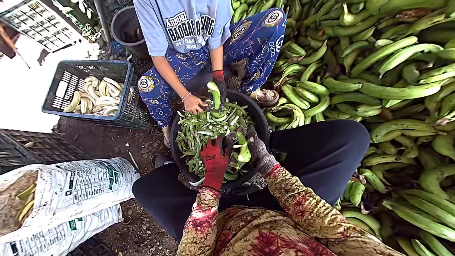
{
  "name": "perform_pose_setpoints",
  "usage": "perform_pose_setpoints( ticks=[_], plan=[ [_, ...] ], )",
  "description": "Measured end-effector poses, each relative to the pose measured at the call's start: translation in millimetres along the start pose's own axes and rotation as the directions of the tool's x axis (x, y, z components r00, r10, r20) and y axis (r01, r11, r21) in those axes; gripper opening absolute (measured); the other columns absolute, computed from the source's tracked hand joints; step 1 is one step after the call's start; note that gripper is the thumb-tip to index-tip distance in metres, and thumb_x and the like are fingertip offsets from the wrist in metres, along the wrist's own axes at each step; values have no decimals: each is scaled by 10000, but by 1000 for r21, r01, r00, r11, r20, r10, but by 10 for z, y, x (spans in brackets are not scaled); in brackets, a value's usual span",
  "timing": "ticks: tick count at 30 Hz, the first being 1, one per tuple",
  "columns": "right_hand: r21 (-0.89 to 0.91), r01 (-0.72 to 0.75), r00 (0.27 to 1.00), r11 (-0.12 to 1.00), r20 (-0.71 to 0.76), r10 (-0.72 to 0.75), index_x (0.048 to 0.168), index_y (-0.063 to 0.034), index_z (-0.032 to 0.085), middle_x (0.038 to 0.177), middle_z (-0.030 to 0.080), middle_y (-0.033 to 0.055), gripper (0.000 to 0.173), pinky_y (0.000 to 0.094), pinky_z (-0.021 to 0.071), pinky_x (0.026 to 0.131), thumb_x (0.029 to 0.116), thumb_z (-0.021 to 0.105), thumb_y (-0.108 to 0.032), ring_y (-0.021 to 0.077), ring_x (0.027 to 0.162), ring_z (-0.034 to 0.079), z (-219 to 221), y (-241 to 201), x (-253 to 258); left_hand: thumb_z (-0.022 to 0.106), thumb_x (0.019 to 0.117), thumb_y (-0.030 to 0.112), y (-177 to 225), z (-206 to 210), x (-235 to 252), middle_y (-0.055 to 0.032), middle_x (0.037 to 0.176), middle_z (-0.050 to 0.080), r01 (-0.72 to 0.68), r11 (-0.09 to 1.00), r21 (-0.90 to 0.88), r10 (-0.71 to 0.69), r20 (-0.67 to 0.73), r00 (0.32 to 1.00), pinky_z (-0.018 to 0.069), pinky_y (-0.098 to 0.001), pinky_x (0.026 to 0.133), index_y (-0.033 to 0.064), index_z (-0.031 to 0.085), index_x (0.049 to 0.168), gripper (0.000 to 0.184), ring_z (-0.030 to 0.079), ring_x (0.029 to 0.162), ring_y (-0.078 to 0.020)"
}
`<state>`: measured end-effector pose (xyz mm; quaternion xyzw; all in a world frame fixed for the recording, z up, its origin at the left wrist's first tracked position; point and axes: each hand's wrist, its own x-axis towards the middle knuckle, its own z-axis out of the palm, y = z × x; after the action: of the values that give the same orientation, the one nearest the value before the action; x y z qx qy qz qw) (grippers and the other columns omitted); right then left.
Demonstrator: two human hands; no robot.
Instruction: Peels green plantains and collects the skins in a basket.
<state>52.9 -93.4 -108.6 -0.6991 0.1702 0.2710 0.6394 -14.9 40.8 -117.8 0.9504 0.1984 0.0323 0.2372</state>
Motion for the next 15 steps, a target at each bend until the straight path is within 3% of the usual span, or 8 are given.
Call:
perform_pose_setpoints(
  ticks=[3, 5, 6, 8, 12, 15],
  plan=[
    [-20, -66, 996, 998, 65, 67, 1340, -29, 587, 1095, 704, 175, 692, 460, 592, 837, 1093, 212, -556, 253, 944, 708, 59, 54, -80, 641, 958, 411, -36, -20, 168, -273, 1315, 606, 158, 987, 12, -156, -75, 985, 459, -676, 911, 225, 593, 1437, 516, 595, 1161, -494],
    [102, -51, 989, 993, 145, 36, 1356, -33, 542, 1014, 703, 148, 563, 404, 614, 756, 1112, 293, -475, 228, 849, 712, 44, 92, -84, 624, 985, 356, -131, -88, 258, -290, 1283, 617, 188, 978, -89, -197, -100, 975, 487, -660, 918, 159, 556, 1466, 524, 620, 1127, -488],
    [115, -21, 988, 993, 158, 3, 1376, -39, 535, 1039, 698, 143, 510, 395, 612, 771, 1112, 345, -432, 222, 870, 707, 9, 112, -37, 605, 1006, 356, -174, -134, 262, -284, 1276, 621, 177, 973, -147, -189, -75, 979, 500, -634, 936, 148, 533, 1483, 525, 628, 1125, -466],
    [8, 93, 986, 996, 135, -93, 1405, -61, 560, 1191, 684, 141, 464, 418, 589, 894, 1096, 417, -377, 218, 1026, 689, -83, 111, 94, 533, 1050, 327, -207, -267, 168, -247, 1286, 632, 115, 951, -287, -108, 42, 993, 505, -588, 988, 129, 529, 1481, 474, 636, 1155, -400],
    [-52, 261, 965, 964, 18, -260, 1376, -101, 596, 1185, 685, 141, 520, 487, 566, 909, 1072, 422, -485, 233, 1040, 676, -146, -37, 260, 425, 1069, 386, -221, -438, -169, -76, 1204, 706, -48, 853, -520, 217, 271, 938, 530, -417, 997, 120, 633, 1368, 451, 667, 1099, -163],
    [-124, 385, 921, 915, -15, -389, 1444, -182, 561, 1294, 669, 99, 533, 507, 544, 976, 1064, 413, -526, 212, 1139, 661, -148, -183, 210, 386, 1075, 467, -166, -521, -339, -54, 1157, 710, -61, 824, -563, 273, 300, 914, 541, -370, 949, 121, 650, 1346, 512, 667, 1038, -121]
  ],
)
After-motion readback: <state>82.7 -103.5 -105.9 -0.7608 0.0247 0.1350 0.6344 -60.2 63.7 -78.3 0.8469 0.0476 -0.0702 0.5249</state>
